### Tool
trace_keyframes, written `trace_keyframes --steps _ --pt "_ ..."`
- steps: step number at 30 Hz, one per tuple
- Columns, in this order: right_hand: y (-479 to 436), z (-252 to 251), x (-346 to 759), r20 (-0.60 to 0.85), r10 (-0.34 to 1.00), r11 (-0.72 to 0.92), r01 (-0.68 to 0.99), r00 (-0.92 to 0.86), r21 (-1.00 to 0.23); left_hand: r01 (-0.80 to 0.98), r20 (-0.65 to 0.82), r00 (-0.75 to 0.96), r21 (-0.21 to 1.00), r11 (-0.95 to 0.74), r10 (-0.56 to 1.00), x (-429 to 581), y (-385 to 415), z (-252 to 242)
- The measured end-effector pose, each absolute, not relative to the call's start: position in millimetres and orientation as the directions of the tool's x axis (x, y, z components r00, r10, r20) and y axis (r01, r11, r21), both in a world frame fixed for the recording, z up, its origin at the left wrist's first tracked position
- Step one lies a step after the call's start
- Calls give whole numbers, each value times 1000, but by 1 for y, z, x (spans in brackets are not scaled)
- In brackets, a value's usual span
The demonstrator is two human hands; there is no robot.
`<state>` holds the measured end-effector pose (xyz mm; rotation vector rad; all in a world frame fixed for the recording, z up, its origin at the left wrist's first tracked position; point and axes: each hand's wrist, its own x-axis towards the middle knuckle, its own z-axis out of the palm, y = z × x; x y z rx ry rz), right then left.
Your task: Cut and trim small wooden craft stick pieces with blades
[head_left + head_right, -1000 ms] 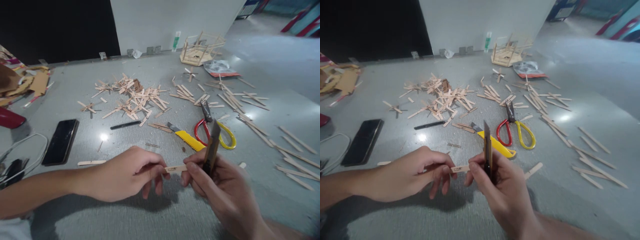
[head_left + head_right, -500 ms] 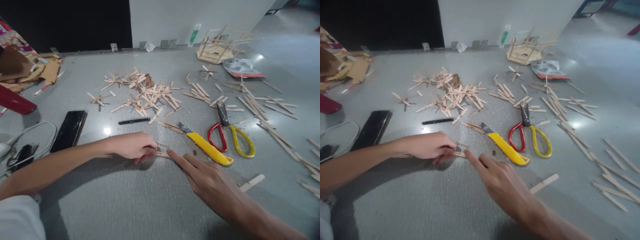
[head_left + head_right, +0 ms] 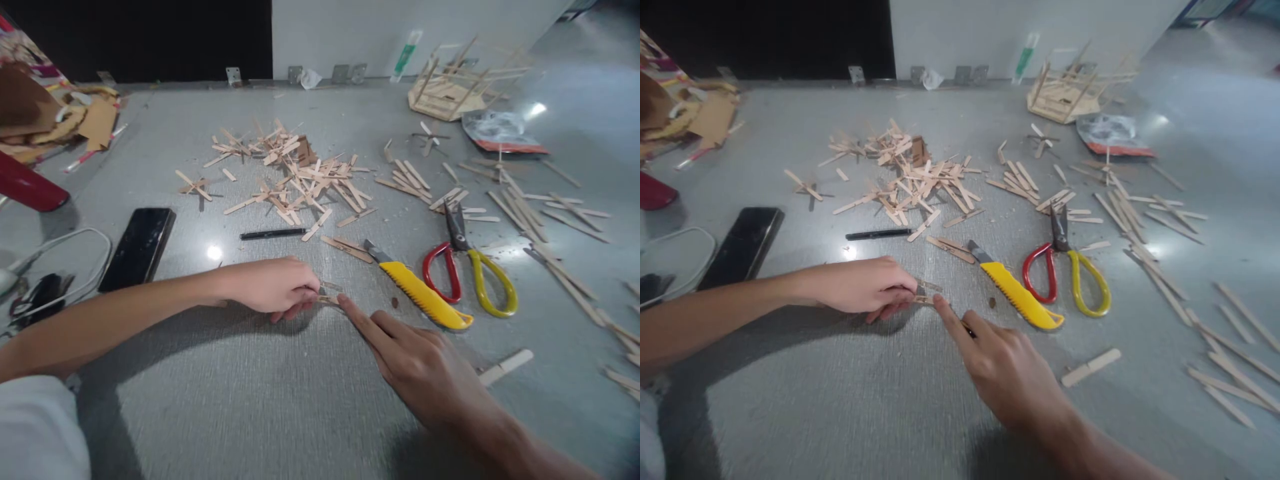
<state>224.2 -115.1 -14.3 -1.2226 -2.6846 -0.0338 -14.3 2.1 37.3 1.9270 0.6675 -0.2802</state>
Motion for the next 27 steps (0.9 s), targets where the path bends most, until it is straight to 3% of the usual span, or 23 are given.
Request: trace_keyframes --steps 3,8,10,18,27 --pt "-117 -15 223 163 782 622 770 -601 -143 577 -475 808 756 -308 347 -14 -1 38" --pt "-114 -5 222 99 883 450 771 -458 -451 583 -454 771 785 -209 447 -14 -3 35" --pt "-114 1 222 104 921 373 769 -376 -519 578 -433 760 791 -201 484 -14 -2 32" --pt "-114 7 216 246 938 346 728 -246 -592 591 -460 740 793 -148 491 -13 1 30" --pt "-109 7 217 203 934 355 702 -293 -618 580 -444 753 797 -170 485 -14 1 28"
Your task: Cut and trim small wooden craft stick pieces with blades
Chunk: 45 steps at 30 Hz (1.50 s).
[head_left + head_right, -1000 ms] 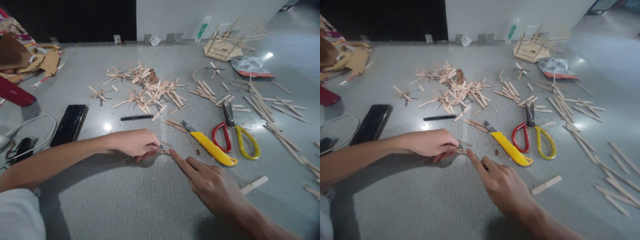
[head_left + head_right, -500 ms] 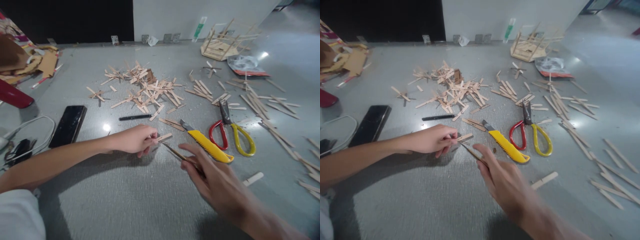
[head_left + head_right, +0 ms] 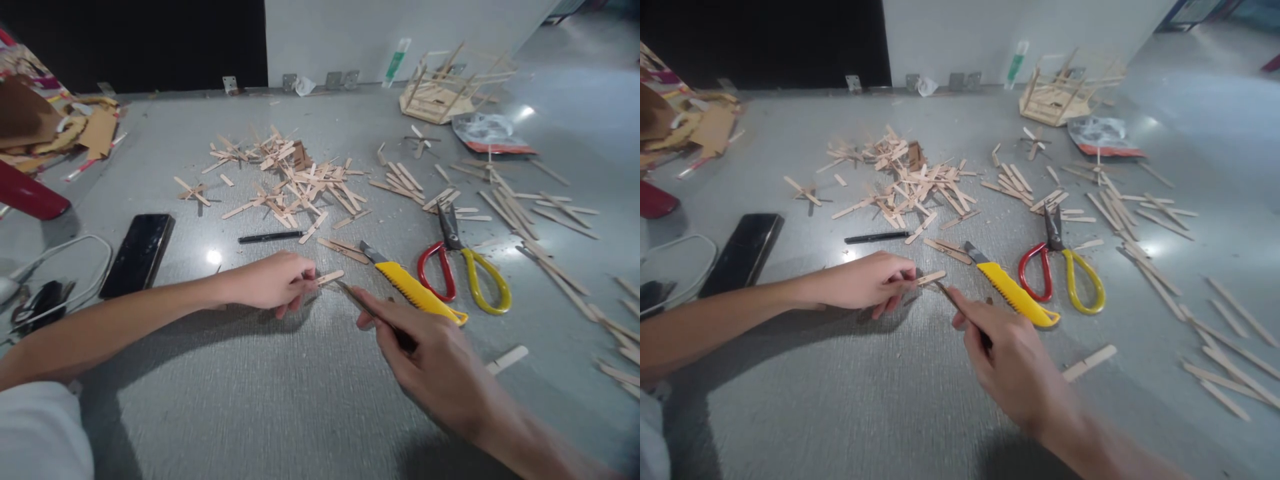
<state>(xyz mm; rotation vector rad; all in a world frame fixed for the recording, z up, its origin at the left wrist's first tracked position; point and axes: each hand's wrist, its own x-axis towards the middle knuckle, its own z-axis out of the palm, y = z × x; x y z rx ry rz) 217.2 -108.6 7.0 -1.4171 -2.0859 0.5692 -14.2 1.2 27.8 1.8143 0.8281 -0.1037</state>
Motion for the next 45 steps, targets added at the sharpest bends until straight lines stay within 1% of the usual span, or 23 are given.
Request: trace_keyframes --steps 3,6,11,13,17,25,27,31,32,35,37,41,45 --pt "-110 8 217 196 935 352 691 -296 -632 607 -478 738 779 -157 476 -14 2 31" --pt "-110 8 216 187 936 345 674 -298 -653 626 -519 720 772 -109 460 -14 4 33" --pt "-113 5 216 103 961 242 610 -255 -754 626 -544 724 776 -75 425 -14 6 34" --pt "-113 5 215 118 964 245 619 -239 -746 627 -546 722 776 -67 425 -14 6 34" --pt "-111 6 215 191 943 325 631 -272 -705 630 -550 713 775 -53 434 -13 5 34" --pt "-109 9 214 195 935 342 620 -295 -706 617 -535 724 785 -60 436 -14 6 33" --pt "-109 8 214 197 942 328 613 -273 -719 604 -522 734 795 -63 435 -14 7 31" --pt "-112 4 215 118 972 218 580 -205 -785 573 -507 751 819 -36 422 -16 8 26" --pt "-113 3 214 133 972 224 596 -193 -771 563 -502 757 826 -27 419 -16 7 25" --pt "-115 2 212 264 947 317 680 -184 -661 547 -483 762 837 -30 431 -16 6 24" --pt "-117 2 210 308 932 350 706 -193 -616 558 -481 750 829 -43 454 -16 4 26" --pt "-122 -2 206 309 928 356 747 -209 -562 578 -480 740 813 -79 471 -14 2 29" --pt "-123 -8 204 290 924 369 779 -249 -507 570 -443 746 811 -134 497 -13 -1 29"
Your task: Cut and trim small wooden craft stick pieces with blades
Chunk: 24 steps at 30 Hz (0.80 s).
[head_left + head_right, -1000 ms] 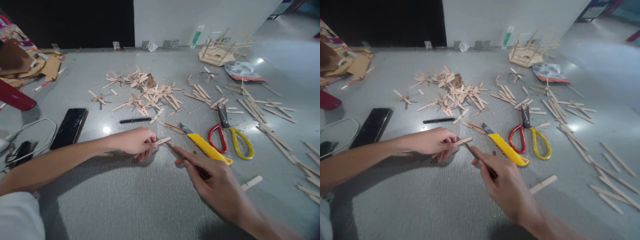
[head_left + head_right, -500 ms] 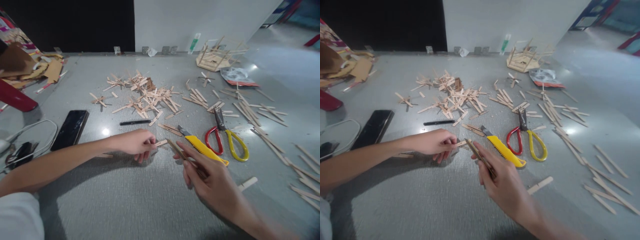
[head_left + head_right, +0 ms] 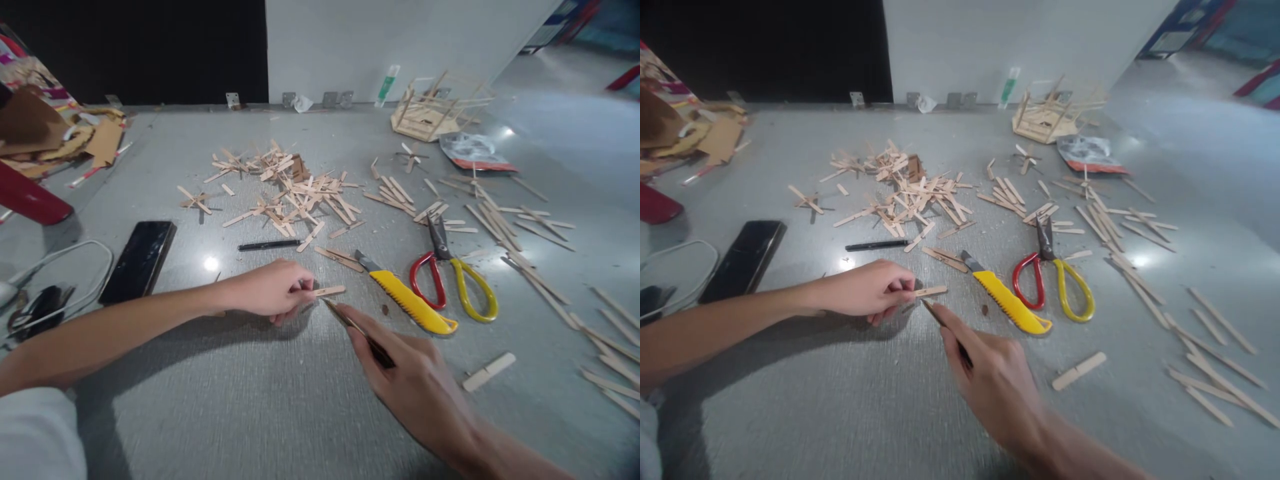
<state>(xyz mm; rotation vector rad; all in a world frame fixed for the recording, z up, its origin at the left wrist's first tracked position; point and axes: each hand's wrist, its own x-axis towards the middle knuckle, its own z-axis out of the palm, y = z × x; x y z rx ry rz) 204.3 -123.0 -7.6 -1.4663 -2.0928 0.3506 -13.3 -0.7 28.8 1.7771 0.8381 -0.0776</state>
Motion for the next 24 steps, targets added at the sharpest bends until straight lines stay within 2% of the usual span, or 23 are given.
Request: trace_keyframes --steps 5,13,20,24 --pt "-120 -15 203 322 894 437 762 -311 -478 547 -395 762 817 -184 513 -14 -3 25" --pt "-119 -16 202 332 881 460 777 -338 -430 554 -416 760 816 -164 499 -14 -3 25" --pt "-117 -17 200 308 903 417 788 -300 -453 542 -437 758 835 -95 485 -16 -2 25" --pt "-117 -17 199 289 909 407 783 -299 -470 549 -421 756 825 -136 501 -16 -3 24"
